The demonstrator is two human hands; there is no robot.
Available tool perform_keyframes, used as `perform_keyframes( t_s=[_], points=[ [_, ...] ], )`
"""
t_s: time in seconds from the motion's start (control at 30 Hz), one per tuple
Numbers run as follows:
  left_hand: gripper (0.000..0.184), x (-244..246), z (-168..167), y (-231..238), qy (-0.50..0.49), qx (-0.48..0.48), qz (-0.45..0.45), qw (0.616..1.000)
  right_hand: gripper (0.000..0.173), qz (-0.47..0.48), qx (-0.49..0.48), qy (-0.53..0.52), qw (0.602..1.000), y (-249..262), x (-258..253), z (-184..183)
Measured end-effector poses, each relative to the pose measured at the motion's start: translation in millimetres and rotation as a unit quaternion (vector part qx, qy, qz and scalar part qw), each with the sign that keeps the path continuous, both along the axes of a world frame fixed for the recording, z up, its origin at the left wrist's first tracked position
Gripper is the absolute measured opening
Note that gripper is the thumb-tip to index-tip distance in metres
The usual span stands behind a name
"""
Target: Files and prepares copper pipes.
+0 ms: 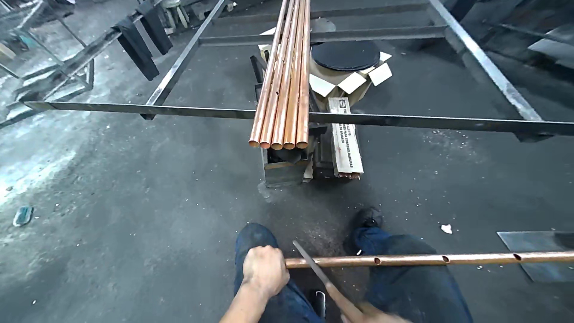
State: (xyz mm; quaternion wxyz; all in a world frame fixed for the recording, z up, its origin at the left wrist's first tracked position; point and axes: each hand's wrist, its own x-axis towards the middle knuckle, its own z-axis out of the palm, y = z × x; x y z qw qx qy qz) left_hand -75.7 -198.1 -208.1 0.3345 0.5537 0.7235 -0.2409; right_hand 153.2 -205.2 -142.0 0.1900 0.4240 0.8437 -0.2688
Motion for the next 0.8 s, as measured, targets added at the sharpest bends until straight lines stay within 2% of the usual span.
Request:
perform_keyframes(
  t_s=[0.1, 0.17, 0.23, 0.3, 0.33, 0.37, 0.47, 0.6, 0.8],
  points=[
    [0.031, 3, -1, -4, 0.005, 0.016, 0.002, 1.0, 0.054, -0.004, -0.03, -0.074, 0.997, 40, -48, -18],
    [0.034, 1, 0, -12, 0.015, 0.044, 0.006, 0.999, 0.052, 0.0, -0.06, -0.097, 0.993, 55, -58, -17],
    [0.048, -1, -2, -22, 0.014, 0.079, 0.012, 0.997, 0.05, -0.035, -0.05, -0.046, 0.997, 52, -32, -9],
    [0.083, -1, -4, -32, 0.02, 0.116, 0.019, 0.993, 0.05, -0.075, -0.01, 0.021, 0.997, 46, 5, 2],
    [0.093, 0, -4, -37, 0.03, 0.135, 0.017, 0.99, 0.051, -0.085, 0.004, 0.042, 0.995, 45, 22, 7],
    [0.095, 1, -5, -40, 0.04, 0.159, 0.006, 0.986, 0.051, -0.087, 0.013, 0.057, 0.994, 45, 38, 11],
    [0.078, 2, -13, -44, 0.031, 0.234, -0.049, 0.97, 0.051, -0.08, -0.002, 0.062, 0.995, 43, 77, 14],
    [0.052, -2, -27, -43, -0.004, 0.297, -0.09, 0.951, 0.052, -0.104, -0.01, 0.101, 0.989, 36, 97, 1],
    [0.071, 3, -36, -38, 0.018, 0.315, -0.069, 0.946, 0.052, -0.101, 0.023, 0.13, 0.986, 40, 99, -3]
  ],
)
